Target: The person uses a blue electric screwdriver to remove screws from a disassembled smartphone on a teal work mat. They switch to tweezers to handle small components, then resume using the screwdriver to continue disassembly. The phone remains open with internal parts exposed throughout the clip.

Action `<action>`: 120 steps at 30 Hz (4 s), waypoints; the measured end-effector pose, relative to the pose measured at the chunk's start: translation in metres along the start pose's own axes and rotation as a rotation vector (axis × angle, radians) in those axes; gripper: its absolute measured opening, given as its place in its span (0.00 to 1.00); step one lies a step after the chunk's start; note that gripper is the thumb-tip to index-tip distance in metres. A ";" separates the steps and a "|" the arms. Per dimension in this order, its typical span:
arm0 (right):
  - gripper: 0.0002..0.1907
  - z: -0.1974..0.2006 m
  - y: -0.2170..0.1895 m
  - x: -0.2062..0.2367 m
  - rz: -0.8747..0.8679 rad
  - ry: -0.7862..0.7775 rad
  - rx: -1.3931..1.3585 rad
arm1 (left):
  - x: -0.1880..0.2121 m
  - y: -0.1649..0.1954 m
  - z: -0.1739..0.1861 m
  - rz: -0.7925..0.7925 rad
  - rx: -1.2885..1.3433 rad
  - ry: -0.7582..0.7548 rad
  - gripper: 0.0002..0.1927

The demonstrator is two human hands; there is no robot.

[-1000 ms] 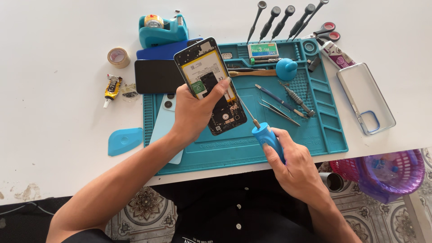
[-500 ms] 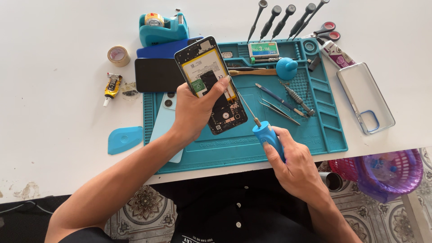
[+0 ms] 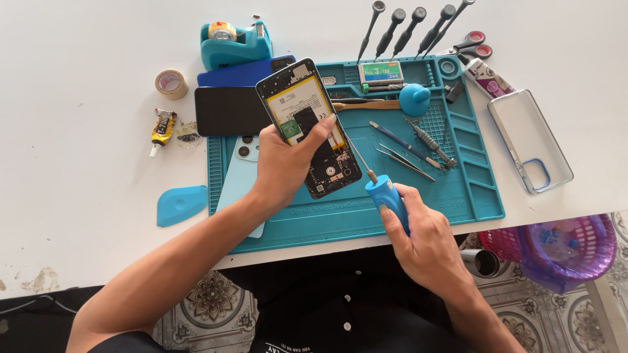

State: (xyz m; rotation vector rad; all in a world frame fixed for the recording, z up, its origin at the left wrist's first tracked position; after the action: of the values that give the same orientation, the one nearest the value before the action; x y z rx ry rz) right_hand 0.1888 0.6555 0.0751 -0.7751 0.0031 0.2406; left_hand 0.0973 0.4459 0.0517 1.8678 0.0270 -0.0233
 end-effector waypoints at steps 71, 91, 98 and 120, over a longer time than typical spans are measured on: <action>0.20 -0.003 -0.010 -0.001 0.003 0.046 0.062 | 0.010 0.010 -0.002 -0.054 -0.147 -0.012 0.13; 0.19 -0.006 -0.012 0.002 0.056 0.099 0.111 | 0.012 0.013 -0.003 -0.077 -0.141 0.005 0.13; 0.20 -0.006 -0.016 0.002 0.073 0.121 0.121 | 0.013 0.013 -0.004 -0.058 -0.106 0.006 0.13; 0.20 -0.010 -0.012 0.004 0.070 0.119 0.120 | 0.017 0.011 -0.007 -0.023 -0.176 -0.029 0.13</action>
State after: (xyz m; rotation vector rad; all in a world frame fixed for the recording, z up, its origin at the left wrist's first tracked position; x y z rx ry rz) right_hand 0.1962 0.6417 0.0759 -0.6698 0.1562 0.2581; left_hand 0.1150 0.4496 0.0634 1.6906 0.0292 -0.0618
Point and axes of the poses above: each hand's wrist, its own x-axis away from the middle knuckle, its own z-axis out of the back of the hand, y = z × x, the point moved 6 cm from there along -x, towards the middle knuckle
